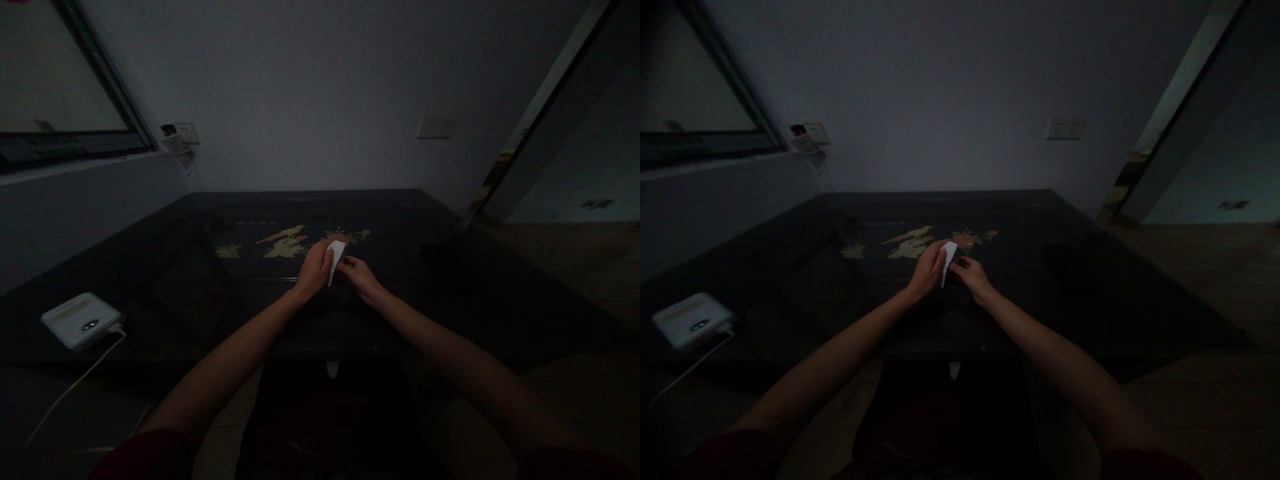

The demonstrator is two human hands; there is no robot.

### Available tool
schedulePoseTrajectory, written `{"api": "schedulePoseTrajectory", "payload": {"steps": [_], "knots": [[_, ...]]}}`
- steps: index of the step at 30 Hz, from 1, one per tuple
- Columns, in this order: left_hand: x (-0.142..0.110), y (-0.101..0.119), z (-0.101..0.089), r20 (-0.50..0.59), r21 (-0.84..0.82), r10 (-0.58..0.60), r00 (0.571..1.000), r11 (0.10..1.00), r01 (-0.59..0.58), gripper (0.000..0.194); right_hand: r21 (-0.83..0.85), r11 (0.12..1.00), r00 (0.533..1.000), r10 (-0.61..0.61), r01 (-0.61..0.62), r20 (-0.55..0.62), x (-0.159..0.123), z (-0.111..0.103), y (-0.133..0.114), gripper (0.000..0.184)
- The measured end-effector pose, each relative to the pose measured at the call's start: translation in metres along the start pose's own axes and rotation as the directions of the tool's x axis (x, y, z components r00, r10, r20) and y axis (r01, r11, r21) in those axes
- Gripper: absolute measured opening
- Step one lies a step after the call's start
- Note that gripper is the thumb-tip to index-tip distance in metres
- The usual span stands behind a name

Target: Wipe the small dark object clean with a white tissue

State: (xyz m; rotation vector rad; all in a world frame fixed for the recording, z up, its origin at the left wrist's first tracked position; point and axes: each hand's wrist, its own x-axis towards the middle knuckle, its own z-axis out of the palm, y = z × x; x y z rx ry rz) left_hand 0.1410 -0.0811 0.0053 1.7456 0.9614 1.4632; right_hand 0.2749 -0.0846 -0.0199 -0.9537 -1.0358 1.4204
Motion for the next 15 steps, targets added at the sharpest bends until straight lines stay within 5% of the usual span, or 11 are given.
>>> {"api": "schedulePoseTrajectory", "payload": {"steps": [6, 11, 15], "knots": [[0.001, -0.003, 0.0, 0.021, 0.059, 0.021, 1.0, 0.998, -0.023, 0.029, 0.004, 1.0, 1.0, 0.001, -0.001, 0.003, 0.0, -0.001, 0.001, 0.037], [0.008, -0.011, 0.001, -0.069, -0.124, -0.17, 0.983, 0.979, 0.161, 0.022, 0.058, 0.998, 1.0, 0.023, -0.024, 0.019, -0.003, 0.001, -0.004, 0.033], [0.012, -0.018, 0.002, -0.05, -0.313, -0.376, 0.925, 0.886, 0.343, 0.026, 0.076, 0.996, 0.999, 0.054, -0.054, 0.003, -0.004, 0.003, -0.008, 0.029]]}}
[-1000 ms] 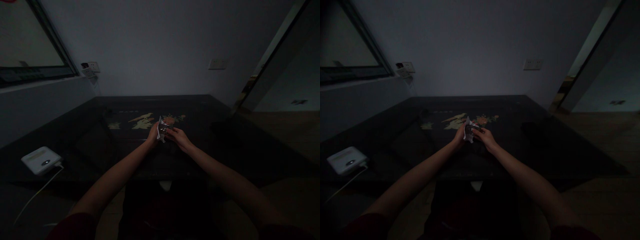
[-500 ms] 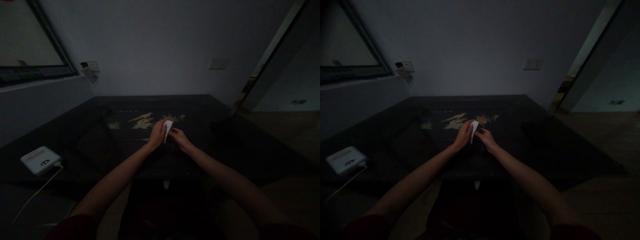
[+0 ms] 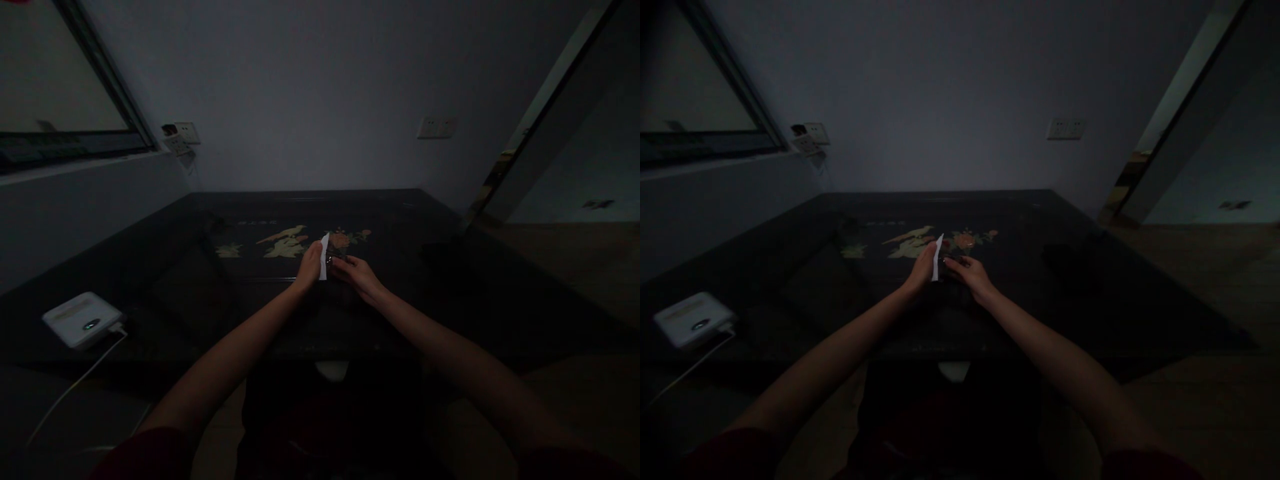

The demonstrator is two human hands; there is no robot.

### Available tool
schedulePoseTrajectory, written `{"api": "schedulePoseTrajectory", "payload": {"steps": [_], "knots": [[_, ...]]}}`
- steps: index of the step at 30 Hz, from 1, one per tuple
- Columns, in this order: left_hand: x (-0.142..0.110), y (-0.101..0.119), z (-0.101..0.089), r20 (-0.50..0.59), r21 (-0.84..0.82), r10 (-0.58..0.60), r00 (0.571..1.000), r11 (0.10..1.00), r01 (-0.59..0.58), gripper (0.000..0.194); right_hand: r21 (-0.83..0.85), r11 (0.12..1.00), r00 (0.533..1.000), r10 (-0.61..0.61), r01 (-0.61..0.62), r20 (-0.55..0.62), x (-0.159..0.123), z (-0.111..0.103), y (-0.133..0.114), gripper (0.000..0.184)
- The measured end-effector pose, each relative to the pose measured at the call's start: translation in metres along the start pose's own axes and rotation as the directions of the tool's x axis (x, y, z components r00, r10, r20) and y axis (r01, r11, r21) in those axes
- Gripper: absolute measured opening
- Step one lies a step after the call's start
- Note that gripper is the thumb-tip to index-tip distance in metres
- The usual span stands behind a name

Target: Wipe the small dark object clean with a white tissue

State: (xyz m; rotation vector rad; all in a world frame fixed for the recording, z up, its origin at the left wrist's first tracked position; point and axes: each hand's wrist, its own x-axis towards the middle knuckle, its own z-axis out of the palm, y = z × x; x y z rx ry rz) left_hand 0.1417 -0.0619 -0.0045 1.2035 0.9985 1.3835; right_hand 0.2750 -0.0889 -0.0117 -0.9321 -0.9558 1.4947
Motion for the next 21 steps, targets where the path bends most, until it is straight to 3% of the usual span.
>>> {"api": "schedulePoseTrajectory", "payload": {"steps": [5, 8, 12, 17, 19, 21], "knots": [[0.004, -0.004, 0.003, 0.051, -0.339, -0.281, 0.958, 0.898, 0.282, 0.032, 0.045, 0.999, 1.0, -0.008, 0.007, 0.011, 0.001, 0.0, -0.002, 0.028], [0.006, -0.004, 0.004, 0.109, -0.417, -0.341, 0.934, 0.837, 0.354, 0.033, 0.044, 0.999, 1.0, -0.012, 0.011, 0.025, 0.001, -0.001, -0.003, 0.029], [0.008, -0.005, 0.004, 0.124, -0.424, -0.347, 0.929, 0.828, 0.366, 0.032, 0.046, 0.999, 0.999, -0.014, 0.012, 0.033, 0.0, -0.001, -0.004, 0.031], [0.004, -0.002, 0.004, 0.034, -0.246, -0.23, 0.973, 0.941, 0.231, 0.035, 0.051, 0.999, 1.0, -0.011, 0.01, 0.028, -0.002, 0.0, -0.005, 0.029], [0.001, 0.001, 0.002, 0.007, -0.064, -0.068, 0.998, 0.996, 0.068, 0.034, 0.042, 0.999, 1.0, -0.012, 0.011, 0.022, -0.002, 0.0, -0.004, 0.029], [-0.003, 0.003, 0.001, 0.042, 0.114, 0.119, 0.992, 0.986, -0.123, 0.033, 0.036, 0.999, 1.0, -0.014, 0.013, 0.019, -0.001, 0.0, -0.003, 0.029]]}}
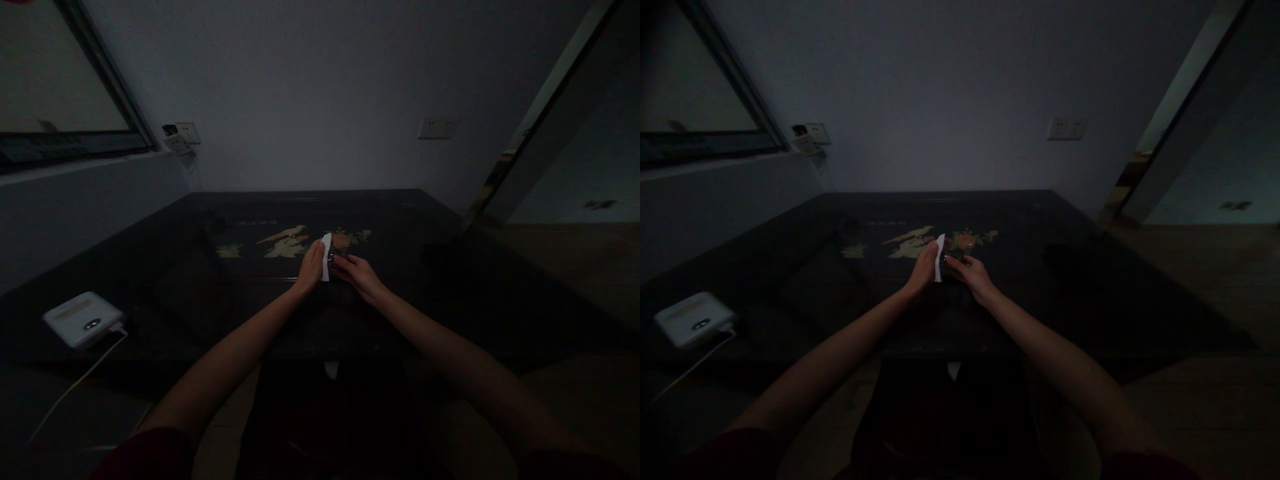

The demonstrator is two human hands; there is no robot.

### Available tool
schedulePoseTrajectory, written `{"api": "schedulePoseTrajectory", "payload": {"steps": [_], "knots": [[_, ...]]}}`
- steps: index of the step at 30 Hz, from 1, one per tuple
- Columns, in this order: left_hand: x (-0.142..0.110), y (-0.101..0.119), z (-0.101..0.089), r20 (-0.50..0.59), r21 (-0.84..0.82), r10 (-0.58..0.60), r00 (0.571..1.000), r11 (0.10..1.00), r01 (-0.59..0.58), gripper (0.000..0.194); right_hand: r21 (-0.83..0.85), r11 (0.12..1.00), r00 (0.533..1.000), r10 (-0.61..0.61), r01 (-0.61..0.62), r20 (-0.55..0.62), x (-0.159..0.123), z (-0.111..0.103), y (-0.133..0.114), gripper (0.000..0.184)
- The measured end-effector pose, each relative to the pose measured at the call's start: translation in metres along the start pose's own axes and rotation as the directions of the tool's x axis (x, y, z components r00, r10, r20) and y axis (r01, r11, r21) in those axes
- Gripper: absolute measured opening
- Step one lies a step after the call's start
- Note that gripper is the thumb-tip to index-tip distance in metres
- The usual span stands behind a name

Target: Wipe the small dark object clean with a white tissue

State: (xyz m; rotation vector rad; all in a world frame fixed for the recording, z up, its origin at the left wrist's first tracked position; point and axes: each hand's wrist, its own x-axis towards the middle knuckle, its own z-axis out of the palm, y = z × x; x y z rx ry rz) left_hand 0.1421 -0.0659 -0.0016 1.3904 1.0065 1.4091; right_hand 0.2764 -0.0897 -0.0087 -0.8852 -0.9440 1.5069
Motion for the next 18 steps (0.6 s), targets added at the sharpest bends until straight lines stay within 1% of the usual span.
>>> {"api": "schedulePoseTrajectory", "payload": {"steps": [2, 4, 8, 11, 13, 14, 16, 18], "knots": [[-0.003, 0.002, -0.001, 0.046, 0.129, 0.134, 0.99, 0.982, -0.139, 0.035, -0.003, 1.0, 1.0, -0.007, 0.007, 0.001, 0.001, 0.0, 0.002, 0.032], [-0.005, 0.002, -0.002, 0.081, 0.22, 0.213, 0.974, 0.949, -0.226, 0.037, -0.015, 1.0, 1.0, -0.015, 0.015, 0.004, 0.003, -0.001, 0.005, 0.034], [-0.007, 0.0, -0.003, 0.134, 0.369, 0.314, 0.94, 0.865, -0.341, 0.039, -0.06, 0.998, 1.0, -0.029, 0.029, 0.001, 0.005, -0.003, 0.011, 0.035], [-0.008, 0.002, -0.003, 0.205, 0.453, 0.365, 0.908, 0.787, -0.418, 0.04, -0.1, 0.994, 0.999, -0.041, 0.039, -0.016, 0.005, -0.004, 0.011, 0.036], [-0.009, 0.003, -0.003, 0.231, 0.473, 0.373, 0.899, 0.764, -0.439, 0.039, -0.112, 0.993, 0.999, -0.047, 0.044, -0.019, 0.005, -0.004, 0.011, 0.035], [-0.009, 0.004, -0.003, 0.227, 0.47, 0.37, 0.901, 0.769, -0.434, 0.038, -0.11, 0.993, 0.999, -0.046, 0.044, -0.017, 0.004, -0.004, 0.01, 0.035], [-0.008, 0.004, -0.002, 0.174, 0.434, 0.348, 0.921, 0.812, -0.389, 0.037, -0.092, 0.995, 0.999, -0.032, 0.032, -0.006, 0.003, -0.003, 0.008, 0.034], [-0.005, 0.002, -0.002, 0.092, 0.348, 0.285, 0.954, 0.888, -0.299, 0.034, -0.066, 0.998, 1.0, -0.013, 0.013, -0.002, 0.002, -0.001, 0.007, 0.033]]}}
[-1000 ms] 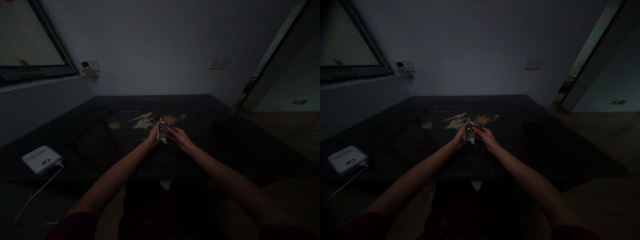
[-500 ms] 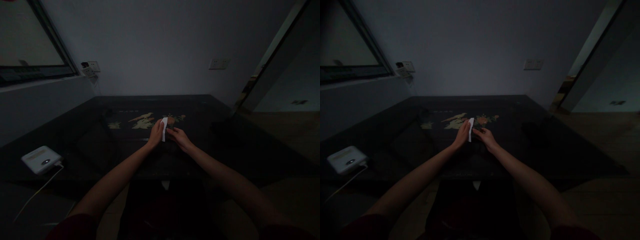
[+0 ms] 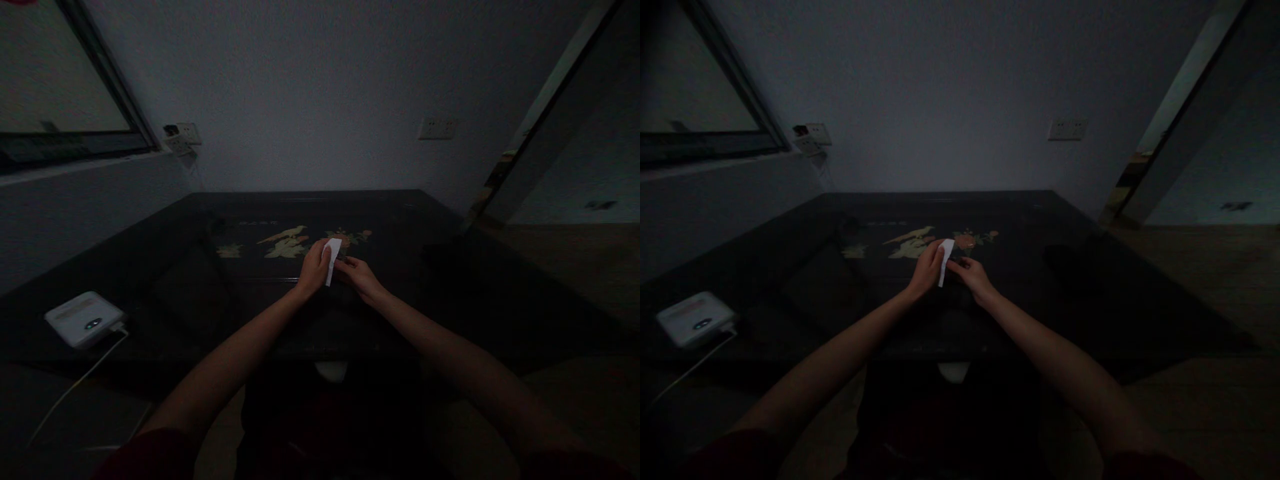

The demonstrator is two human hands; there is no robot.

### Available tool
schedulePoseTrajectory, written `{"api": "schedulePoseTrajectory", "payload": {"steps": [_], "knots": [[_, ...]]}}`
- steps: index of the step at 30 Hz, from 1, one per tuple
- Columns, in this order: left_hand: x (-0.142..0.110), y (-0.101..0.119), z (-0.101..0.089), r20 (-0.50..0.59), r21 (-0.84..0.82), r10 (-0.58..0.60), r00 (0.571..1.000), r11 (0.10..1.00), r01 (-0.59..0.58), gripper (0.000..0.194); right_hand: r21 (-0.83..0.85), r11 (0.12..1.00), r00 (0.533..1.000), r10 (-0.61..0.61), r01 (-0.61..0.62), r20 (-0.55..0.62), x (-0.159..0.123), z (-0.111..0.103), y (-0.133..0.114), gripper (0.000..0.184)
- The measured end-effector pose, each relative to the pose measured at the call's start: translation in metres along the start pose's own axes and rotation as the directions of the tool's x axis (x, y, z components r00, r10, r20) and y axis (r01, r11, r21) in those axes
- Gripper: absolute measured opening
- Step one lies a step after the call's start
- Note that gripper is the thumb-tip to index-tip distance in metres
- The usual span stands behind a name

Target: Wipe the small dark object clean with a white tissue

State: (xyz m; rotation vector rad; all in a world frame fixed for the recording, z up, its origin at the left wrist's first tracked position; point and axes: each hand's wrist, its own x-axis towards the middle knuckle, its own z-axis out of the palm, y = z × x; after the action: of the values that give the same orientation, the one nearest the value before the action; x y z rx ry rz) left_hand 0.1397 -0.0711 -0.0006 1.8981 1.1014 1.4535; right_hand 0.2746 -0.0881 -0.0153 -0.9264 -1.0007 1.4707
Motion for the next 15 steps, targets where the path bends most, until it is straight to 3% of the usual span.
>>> {"api": "schedulePoseTrajectory", "payload": {"steps": [2, 4, 8, 11, 15], "knots": [[0.003, -0.004, 0.001, -0.024, -0.156, -0.138, 0.99, 0.979, 0.132, 0.033, 0.026, 1.0, 1.0, 0.014, -0.013, -0.009, 0.0, 0.001, -0.002, 0.031], [0.006, -0.008, 0.003, -0.009, -0.334, -0.296, 0.955, 0.901, 0.276, 0.031, 0.05, 0.999, 1.0, 0.018, -0.017, -0.018, 0.0, 0.001, -0.003, 0.03], [0.009, -0.014, 0.009, 0.106, -0.66, -0.548, 0.83, 0.585, 0.471, 0.031, 0.075, 0.997, 1.0, 0.014, -0.014, -0.004, -0.001, 0.001, -0.006, 0.028], [0.01, -0.014, 0.012, 0.211, -0.763, -0.603, 0.769, 0.39, 0.515, 0.03, 0.076, 0.997, 1.0, 0.005, -0.005, 0.004, -0.002, 0.001, -0.008, 0.03], [0.009, -0.013, 0.013, 0.257, -0.768, -0.607, 0.752, 0.344, 0.54, 0.03, 0.059, 0.998, 1.0, -0.005, 0.004, 0.011, -0.003, 0.001, -0.009, 0.033]]}}
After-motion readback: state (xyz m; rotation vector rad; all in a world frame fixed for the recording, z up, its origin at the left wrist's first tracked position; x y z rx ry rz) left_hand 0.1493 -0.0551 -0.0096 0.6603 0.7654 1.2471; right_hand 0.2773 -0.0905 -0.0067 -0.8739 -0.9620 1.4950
